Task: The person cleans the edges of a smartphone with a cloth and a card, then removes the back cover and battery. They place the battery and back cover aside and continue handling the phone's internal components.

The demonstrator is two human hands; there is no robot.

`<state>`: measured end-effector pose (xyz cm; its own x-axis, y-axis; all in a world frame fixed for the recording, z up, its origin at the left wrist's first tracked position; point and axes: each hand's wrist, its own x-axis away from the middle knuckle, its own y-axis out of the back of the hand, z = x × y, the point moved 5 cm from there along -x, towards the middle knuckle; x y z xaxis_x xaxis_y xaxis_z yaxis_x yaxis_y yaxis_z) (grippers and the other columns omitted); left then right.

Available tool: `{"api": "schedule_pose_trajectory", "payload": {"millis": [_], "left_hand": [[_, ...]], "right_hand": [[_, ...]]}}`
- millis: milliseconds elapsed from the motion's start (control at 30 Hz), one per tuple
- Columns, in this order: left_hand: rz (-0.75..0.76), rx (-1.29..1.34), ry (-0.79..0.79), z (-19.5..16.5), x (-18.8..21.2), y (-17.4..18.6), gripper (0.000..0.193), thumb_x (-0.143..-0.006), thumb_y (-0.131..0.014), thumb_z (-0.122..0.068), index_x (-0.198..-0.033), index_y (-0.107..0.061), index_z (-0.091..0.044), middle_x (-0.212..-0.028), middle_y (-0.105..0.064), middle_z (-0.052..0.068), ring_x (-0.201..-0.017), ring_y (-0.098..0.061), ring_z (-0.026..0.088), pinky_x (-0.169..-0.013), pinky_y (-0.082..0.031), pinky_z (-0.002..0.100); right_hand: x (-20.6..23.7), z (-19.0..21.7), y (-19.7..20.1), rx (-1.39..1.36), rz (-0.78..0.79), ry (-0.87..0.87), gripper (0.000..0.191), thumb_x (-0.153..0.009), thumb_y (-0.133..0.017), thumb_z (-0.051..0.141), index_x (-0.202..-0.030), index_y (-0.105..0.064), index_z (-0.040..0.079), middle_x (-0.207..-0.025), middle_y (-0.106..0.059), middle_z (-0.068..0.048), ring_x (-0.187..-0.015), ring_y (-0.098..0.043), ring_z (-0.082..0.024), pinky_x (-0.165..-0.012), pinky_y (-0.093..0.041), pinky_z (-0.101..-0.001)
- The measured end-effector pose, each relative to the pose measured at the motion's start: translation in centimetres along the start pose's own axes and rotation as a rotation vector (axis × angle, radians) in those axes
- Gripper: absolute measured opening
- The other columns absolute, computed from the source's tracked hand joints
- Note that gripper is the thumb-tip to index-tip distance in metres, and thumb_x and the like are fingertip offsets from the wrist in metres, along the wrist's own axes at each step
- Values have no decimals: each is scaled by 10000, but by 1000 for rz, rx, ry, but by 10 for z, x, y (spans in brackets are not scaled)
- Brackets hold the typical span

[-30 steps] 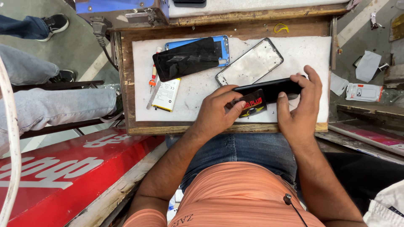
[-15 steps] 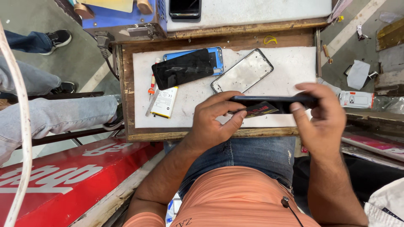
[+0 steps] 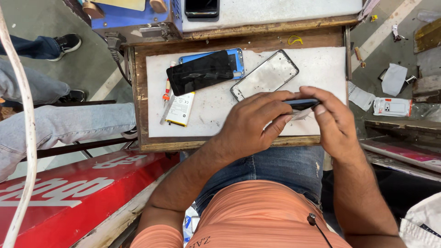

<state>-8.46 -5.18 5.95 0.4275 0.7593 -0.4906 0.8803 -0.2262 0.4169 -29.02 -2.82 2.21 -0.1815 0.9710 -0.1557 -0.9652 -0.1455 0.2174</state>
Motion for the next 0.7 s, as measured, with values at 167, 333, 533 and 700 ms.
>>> {"api": "schedule_pose_trajectory", "payload": {"millis": [167, 333, 533, 700], "left_hand": [[-214, 281, 105, 24, 23, -5, 185, -1155, -567, -175, -1282, -582, -42, -1255, -686, 123, -1130, -712, 219, -962, -613, 345], [-495, 700, 406, 61, 41, -2, 239, -1122, -570, -132, -1308, -473, -19, -1107, -679, 113, -900, -688, 134, -718, -626, 266], [-418, 644, 288, 45, 38, -2, 353, -1054, -660, 47, -1294, -416, -39, -1166, -661, 142, -1061, -702, 151, -927, -618, 282], [-332, 521, 178, 40, 36, -2, 358, -1029, -682, 119, -1227, -443, -60, -1150, -659, 138, -1103, -683, 148, -980, -610, 283]], "right_hand": [[-5, -4, 1, -159, -71, 34, 373, -1174, -420, 240, -1427, -526, -13, -1321, -672, -214, -1127, -672, -231, -1068, -531, -353], [-2, -12, 3, -301, -140, 21, 351, -1188, -460, 297, -1352, -532, -5, -1265, -671, -224, -1157, -666, -225, -1065, -523, -330], [-5, -14, -8, -199, -193, 67, 225, -1140, -551, 141, -1320, -489, 21, -1321, -641, -215, -1237, -627, -199, -1133, -510, -313], [-3, -12, -15, -122, -217, 106, 384, -1059, -647, -4, -1359, -419, 68, -1370, -582, -182, -1242, -596, -171, -1116, -554, -297]]}}
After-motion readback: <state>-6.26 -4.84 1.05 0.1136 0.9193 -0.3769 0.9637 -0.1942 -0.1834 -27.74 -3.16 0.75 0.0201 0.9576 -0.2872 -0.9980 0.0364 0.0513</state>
